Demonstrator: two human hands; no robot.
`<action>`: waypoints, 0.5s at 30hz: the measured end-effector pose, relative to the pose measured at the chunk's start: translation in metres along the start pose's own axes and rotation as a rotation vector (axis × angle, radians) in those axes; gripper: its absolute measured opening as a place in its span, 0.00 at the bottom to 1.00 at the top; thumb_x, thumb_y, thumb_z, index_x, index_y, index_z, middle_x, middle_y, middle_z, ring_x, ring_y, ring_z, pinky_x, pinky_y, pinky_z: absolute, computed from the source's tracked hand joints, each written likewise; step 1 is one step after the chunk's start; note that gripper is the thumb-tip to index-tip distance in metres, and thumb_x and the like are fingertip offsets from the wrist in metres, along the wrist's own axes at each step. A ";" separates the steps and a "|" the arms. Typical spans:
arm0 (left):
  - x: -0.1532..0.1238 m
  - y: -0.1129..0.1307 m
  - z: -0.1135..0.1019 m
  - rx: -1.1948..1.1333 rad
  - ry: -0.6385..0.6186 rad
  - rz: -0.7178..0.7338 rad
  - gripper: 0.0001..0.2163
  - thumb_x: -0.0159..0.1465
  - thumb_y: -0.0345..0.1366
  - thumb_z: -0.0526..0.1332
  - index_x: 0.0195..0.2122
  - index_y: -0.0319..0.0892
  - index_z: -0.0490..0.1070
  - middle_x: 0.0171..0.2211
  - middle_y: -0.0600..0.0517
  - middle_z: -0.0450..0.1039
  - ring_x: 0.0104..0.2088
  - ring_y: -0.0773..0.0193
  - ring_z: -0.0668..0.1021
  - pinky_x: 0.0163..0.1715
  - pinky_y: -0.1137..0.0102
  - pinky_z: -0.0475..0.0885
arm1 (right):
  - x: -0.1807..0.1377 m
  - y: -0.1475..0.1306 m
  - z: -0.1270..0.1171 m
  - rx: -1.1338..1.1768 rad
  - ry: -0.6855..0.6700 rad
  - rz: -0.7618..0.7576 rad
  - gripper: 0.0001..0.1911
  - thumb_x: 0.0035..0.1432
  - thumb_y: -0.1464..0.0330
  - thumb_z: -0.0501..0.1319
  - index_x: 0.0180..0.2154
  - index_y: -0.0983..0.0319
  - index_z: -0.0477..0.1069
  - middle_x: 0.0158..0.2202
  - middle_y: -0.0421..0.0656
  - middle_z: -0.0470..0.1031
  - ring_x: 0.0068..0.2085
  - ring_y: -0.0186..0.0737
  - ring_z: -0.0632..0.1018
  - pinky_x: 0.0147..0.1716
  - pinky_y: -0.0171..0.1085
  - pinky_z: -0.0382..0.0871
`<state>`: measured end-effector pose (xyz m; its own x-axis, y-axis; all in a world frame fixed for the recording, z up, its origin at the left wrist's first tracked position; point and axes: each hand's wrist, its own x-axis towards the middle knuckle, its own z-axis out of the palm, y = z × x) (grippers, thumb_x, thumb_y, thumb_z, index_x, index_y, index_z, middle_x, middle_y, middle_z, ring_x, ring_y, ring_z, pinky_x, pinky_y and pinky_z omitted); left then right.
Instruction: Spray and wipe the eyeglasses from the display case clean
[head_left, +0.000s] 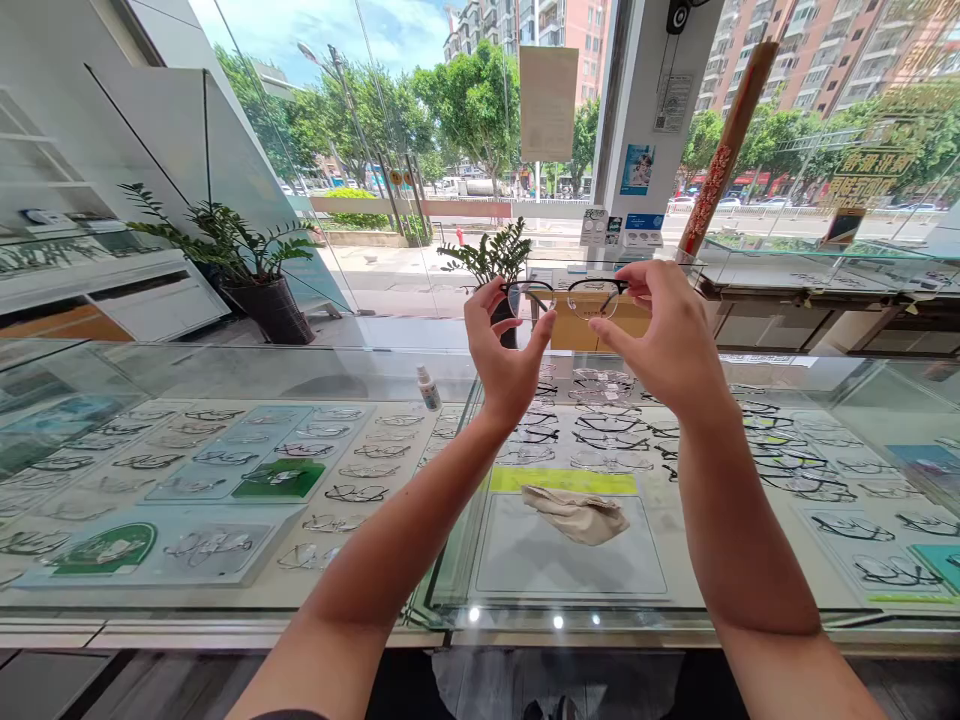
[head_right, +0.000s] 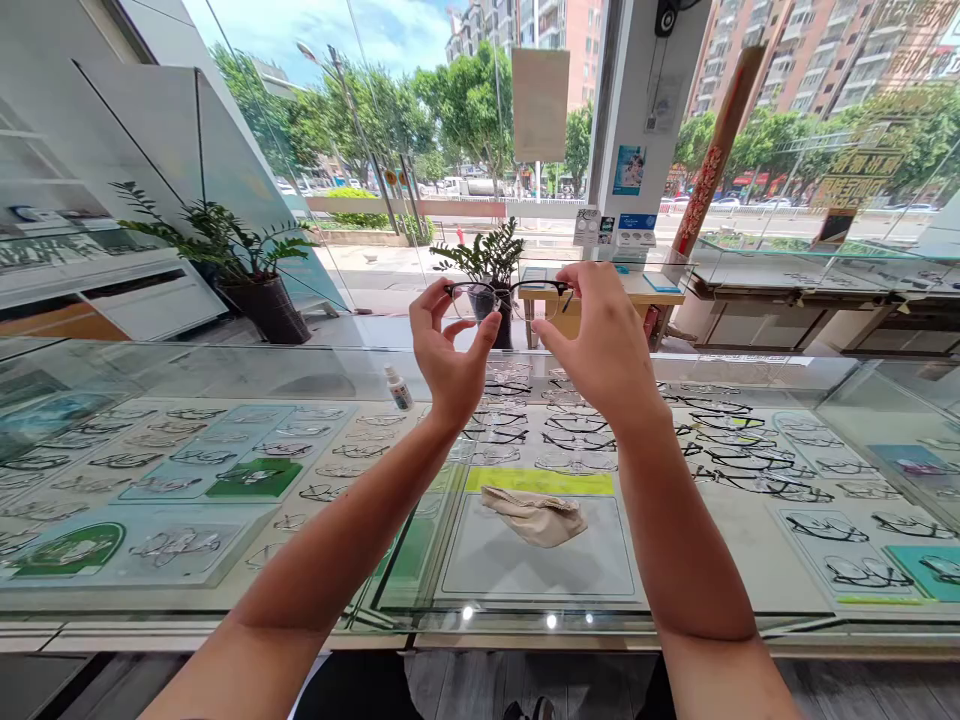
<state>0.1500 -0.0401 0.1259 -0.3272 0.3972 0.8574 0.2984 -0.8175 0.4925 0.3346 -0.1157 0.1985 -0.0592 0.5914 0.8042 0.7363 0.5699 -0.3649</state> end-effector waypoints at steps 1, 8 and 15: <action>0.000 0.001 0.000 0.009 0.015 0.035 0.30 0.65 0.51 0.72 0.65 0.50 0.64 0.64 0.40 0.69 0.62 0.52 0.75 0.46 0.65 0.82 | 0.000 0.001 0.001 0.008 -0.009 -0.003 0.21 0.60 0.65 0.71 0.54 0.53 0.72 0.54 0.49 0.77 0.54 0.57 0.80 0.59 0.60 0.78; 0.006 0.011 -0.008 0.146 0.072 0.169 0.29 0.64 0.48 0.73 0.63 0.48 0.67 0.58 0.42 0.72 0.56 0.52 0.77 0.41 0.63 0.78 | 0.004 0.016 0.006 0.187 -0.043 0.096 0.22 0.59 0.57 0.73 0.53 0.54 0.74 0.55 0.48 0.80 0.56 0.54 0.82 0.61 0.57 0.77; 0.015 0.038 -0.023 0.246 0.066 0.292 0.32 0.61 0.47 0.75 0.64 0.47 0.69 0.57 0.43 0.73 0.60 0.46 0.74 0.57 0.52 0.75 | 0.015 0.041 0.018 0.716 -0.144 0.410 0.22 0.68 0.46 0.61 0.46 0.56 0.79 0.45 0.48 0.85 0.51 0.50 0.86 0.57 0.55 0.82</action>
<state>0.1356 -0.0756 0.1539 -0.2515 0.1282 0.9593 0.5909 -0.7646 0.2571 0.3517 -0.0740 0.1871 -0.0012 0.8702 0.4926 0.1152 0.4894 -0.8644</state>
